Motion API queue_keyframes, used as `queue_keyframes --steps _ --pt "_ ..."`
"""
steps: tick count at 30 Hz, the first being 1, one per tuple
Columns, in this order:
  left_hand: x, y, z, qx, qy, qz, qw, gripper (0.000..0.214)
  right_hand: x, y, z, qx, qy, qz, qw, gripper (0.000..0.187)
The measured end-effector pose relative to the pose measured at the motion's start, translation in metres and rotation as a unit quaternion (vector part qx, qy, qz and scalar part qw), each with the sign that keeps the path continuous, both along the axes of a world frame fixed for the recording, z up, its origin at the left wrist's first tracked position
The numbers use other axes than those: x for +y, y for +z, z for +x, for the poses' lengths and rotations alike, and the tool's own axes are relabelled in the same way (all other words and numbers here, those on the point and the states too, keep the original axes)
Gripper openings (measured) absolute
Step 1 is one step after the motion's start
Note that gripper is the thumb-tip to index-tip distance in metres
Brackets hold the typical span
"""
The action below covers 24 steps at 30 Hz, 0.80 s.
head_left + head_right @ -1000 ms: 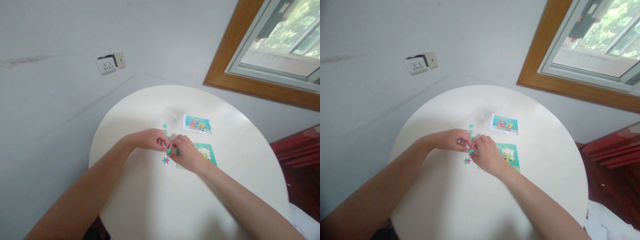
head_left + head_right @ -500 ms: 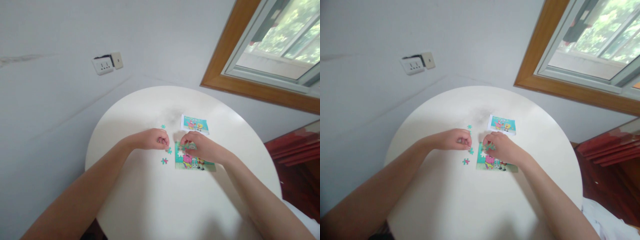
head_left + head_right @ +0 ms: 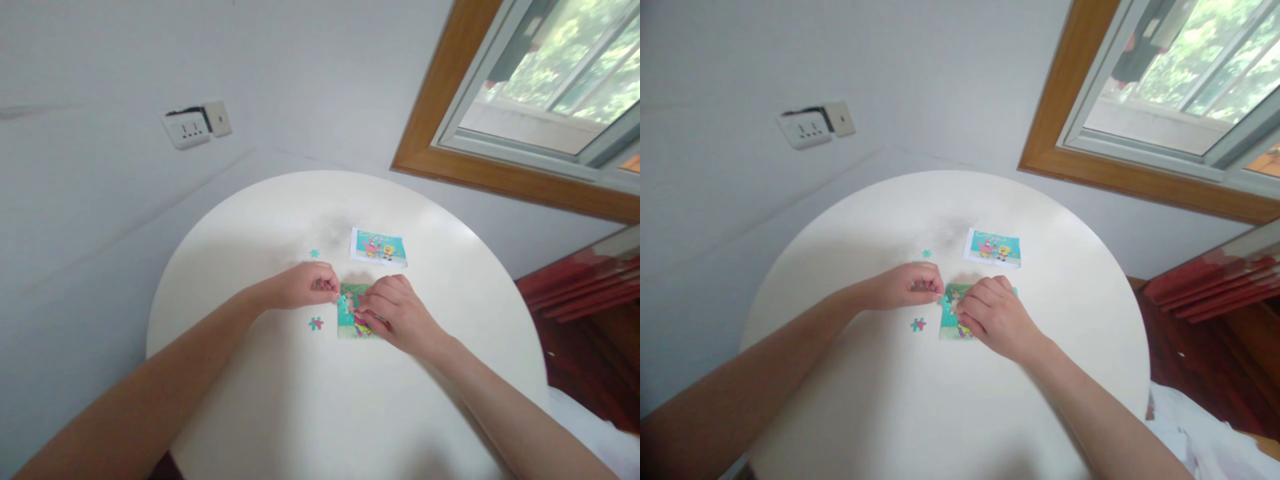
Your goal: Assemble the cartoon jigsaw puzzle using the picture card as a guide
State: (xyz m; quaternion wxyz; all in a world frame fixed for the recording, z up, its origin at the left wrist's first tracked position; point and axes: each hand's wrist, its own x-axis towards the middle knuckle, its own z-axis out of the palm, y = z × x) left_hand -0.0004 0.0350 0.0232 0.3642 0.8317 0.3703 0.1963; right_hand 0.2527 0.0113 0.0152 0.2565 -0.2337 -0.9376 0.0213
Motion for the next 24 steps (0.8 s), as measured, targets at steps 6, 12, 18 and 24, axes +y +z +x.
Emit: queue_keyframes --steps 6,12,18,24 --pt "-0.0039 -0.0004 0.0073 -0.025 -0.009 -0.019 0.999 0.025 -0.0027 0.0027 0.0003 -0.018 -0.001 0.041 0.999 0.013" --pt "-0.0057 0.0004 0.0111 -0.038 -0.013 -0.024 0.999 0.026 -0.0074 -0.0005 0.0005 0.001 0.004 0.033 0.999 0.017" --pt "-0.0071 0.0048 0.0097 -0.053 -0.014 -0.025 0.998 0.023 -0.0064 -0.0013 -0.0014 0.095 0.001 0.001 0.995 0.012" --pt "-0.008 0.0073 0.0089 -0.058 -0.033 -0.016 0.998 0.022 -0.0045 0.0056 -0.0031 0.153 0.005 -0.082 0.985 0.019"
